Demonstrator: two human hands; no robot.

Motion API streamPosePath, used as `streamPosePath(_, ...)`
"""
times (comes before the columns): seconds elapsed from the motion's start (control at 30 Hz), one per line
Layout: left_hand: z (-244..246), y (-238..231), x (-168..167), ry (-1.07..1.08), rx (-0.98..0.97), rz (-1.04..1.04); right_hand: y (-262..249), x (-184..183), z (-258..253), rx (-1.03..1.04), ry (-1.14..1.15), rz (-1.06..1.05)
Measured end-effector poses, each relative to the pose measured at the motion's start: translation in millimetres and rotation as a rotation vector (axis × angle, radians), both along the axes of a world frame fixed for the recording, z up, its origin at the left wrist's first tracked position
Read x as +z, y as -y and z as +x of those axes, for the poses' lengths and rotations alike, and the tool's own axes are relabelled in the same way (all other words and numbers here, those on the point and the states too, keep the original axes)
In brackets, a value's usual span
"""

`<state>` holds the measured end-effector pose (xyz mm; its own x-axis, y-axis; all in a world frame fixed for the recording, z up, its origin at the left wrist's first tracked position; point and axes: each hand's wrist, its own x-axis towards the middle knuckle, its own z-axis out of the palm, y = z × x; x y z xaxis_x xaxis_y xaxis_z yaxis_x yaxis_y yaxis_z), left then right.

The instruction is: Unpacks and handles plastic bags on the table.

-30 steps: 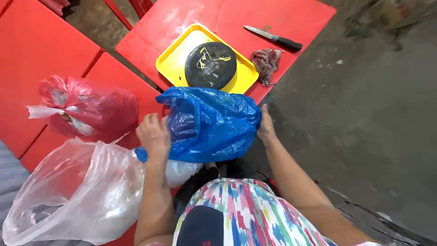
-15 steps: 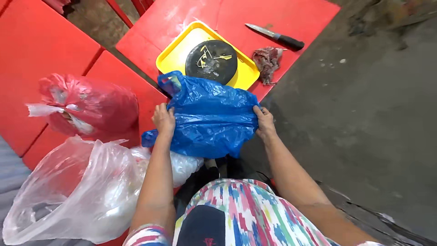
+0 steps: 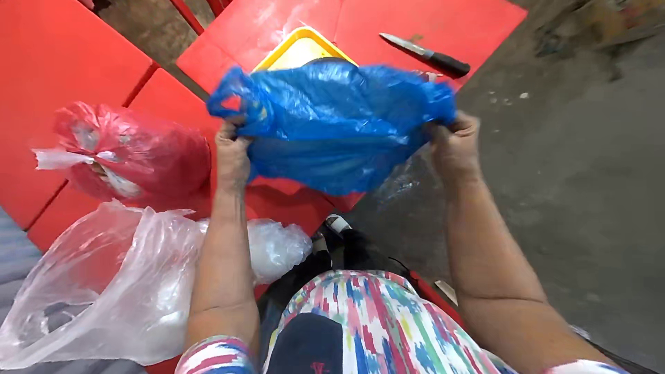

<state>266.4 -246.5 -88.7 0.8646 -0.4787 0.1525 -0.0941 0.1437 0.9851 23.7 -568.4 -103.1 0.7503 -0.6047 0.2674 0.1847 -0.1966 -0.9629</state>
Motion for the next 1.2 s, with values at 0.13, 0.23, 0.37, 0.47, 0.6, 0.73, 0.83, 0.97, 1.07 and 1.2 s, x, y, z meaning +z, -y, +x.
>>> streamPosePath(0.13,-11.7,-19.4,73.7,0.229,-0.122,-0.024,-7.8,57.1,-18.3,0.045,0.142,-0.206)
streamPosePath(0.23,-62.3,-57.9,73.6,0.194,0.096,0.577,-19.2,48.1,-36.1,0.243,-0.032,-0.232)
streamPosePath(0.37,-94.4,-88.0,-36.2,-0.123,0.035,1.031,-40.3,-42.1,-41.5,0.331,-0.265,-0.045)
streamPosePath(0.47,-95.4,-76.9,-86.9,-0.412,0.178,0.813,-59.4,-80.7,-30.8,0.170,-0.579,0.069)
streamPosePath(0.6,-105.1,-74.5,-70.7,-0.362,0.518,0.735,-73.7,-78.5,-2.9,0.103,-0.845,0.128)
streamPosePath(0.73,-122.8,-50.5,-42.9,0.442,0.507,0.791,-74.6,-79.1,7.4,0.109,-0.886,0.165)
streamPosePath(0.83,-113.1,-15.2,-70.3,0.701,0.128,1.102,-73.6,-82.5,13.1,0.142,-1.002,0.110)
streamPosePath(0.97,-73.7,-19.6,-131.9,0.435,-0.161,1.353,-77.3,-78.5,10.5,0.322,-1.160,0.112)
streamPosePath(1.07,-79.5,-23.2,-96.0,0.487,-0.196,1.200,-88.1,-74.2,3.9,0.291,-1.098,0.260)
streamPosePath(1.2,-143.4,-23.4,-70.0,0.583,-0.388,1.080,-123.0,-44.2,4.1,0.310,-0.916,0.478)
